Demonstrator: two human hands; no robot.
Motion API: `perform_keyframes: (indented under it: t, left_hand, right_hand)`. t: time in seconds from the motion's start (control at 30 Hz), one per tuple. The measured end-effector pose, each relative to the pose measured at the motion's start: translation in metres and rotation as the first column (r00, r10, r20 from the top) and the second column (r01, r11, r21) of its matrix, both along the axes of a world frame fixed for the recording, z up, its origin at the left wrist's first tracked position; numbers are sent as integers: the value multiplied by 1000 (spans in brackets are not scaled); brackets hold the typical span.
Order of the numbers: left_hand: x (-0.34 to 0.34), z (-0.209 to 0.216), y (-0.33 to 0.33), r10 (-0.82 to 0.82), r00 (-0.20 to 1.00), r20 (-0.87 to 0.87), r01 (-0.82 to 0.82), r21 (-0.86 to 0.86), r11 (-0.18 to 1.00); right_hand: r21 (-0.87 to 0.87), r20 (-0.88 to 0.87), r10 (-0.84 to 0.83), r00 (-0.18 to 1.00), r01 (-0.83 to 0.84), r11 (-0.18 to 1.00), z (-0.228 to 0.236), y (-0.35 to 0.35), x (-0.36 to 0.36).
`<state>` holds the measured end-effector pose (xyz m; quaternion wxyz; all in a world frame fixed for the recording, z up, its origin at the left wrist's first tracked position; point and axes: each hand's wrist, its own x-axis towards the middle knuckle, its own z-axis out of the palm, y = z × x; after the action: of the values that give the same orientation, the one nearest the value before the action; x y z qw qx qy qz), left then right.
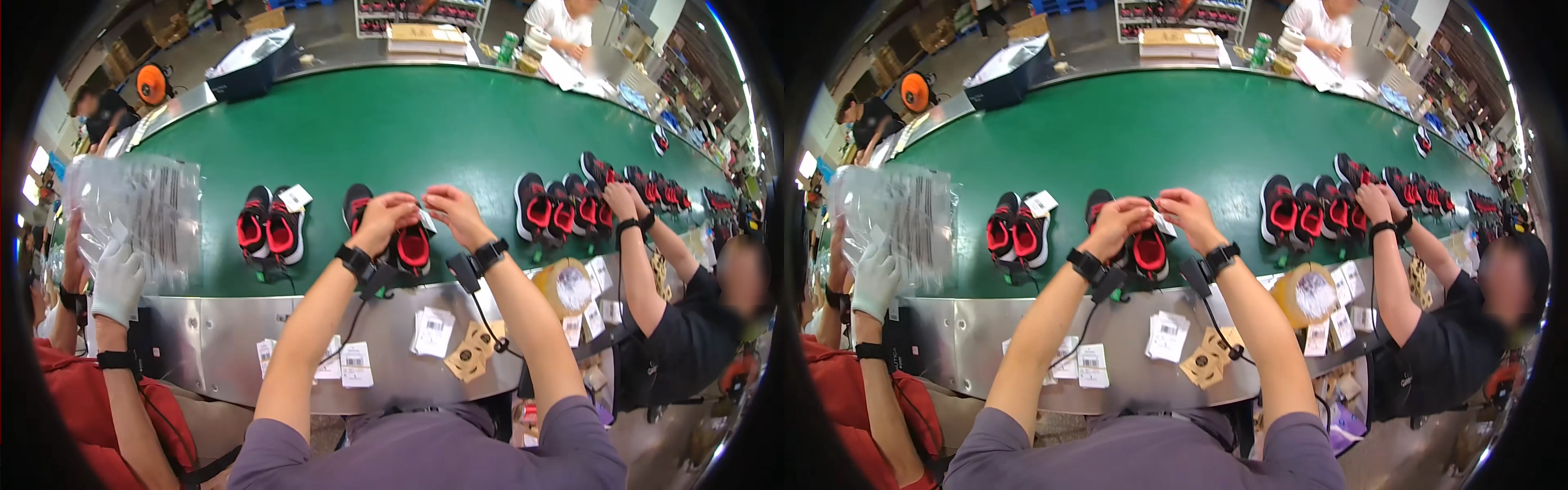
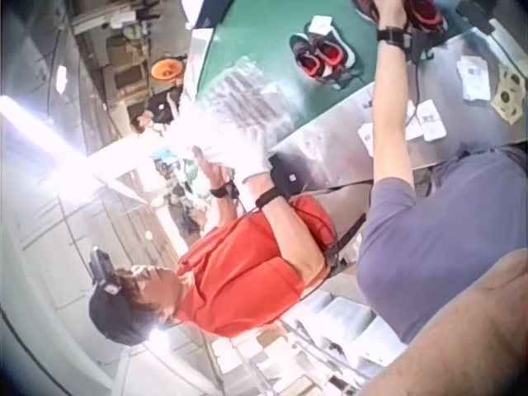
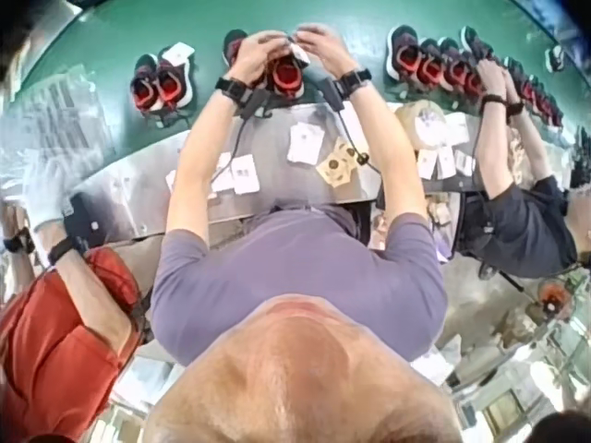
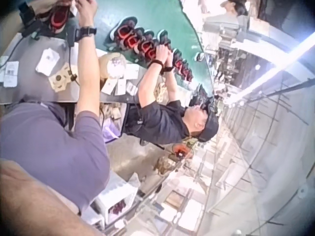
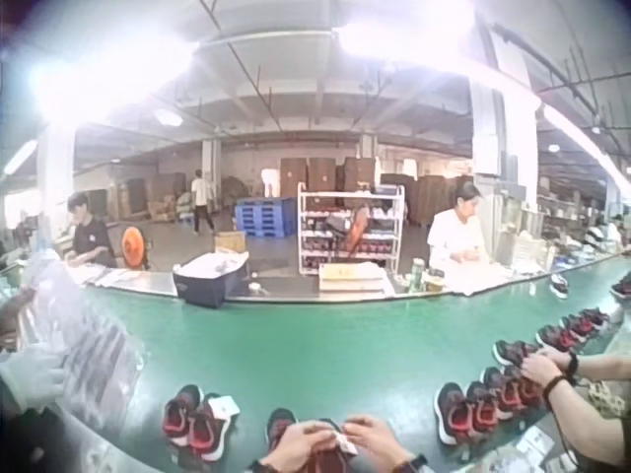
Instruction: The person attaches price tags to a series of black and red sneakers on a green conveyor belt. They peel tags from a sheet, affix them to the shoe tongue, and move the shoes along the line. A coworker is visible working on the same task in the background.
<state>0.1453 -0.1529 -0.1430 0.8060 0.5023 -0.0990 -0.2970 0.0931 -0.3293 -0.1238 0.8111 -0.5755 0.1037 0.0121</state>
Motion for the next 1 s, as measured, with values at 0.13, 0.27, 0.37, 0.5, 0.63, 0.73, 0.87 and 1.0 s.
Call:
perform_keyframes:
  t: [0.13,0.27,0.37,0.5,0.63,0.73,0.87,1.0]
  left_hand:
    - [-3,13,-3,-1,1000,26,0,61,998]
    - [0,10,-3,-37,997,71,28,126,992]
    - [1,11,-2,-24,998,62,13,180,984]
    - [0,8,-2,7,999,37,-11,118,993]
    - [1,7,-2,5,999,44,-10,120,993]
    - [2,8,-1,-4,999,53,-8,218,976]
    - [-1,8,-2,-28,991,132,-7,254,967]
    - [1,3,2,-54,993,109,31,202,979]
  right_hand:
    - [21,-55,52,997,-51,998,2,4,-3]
    - [1,-50,80,996,-80,997,2,5,-3]
    - [-26,-61,105,993,-107,994,4,6,-3]
    - [44,-60,85,995,-82,996,3,6,-1]
    - [-4,-63,92,994,-93,996,3,7,-2]
    - [-111,-54,132,990,-137,984,3,6,-2]
    - [-193,11,87,996,-84,978,4,8,-3]
    - [-312,57,53,997,-32,949,3,12,2]
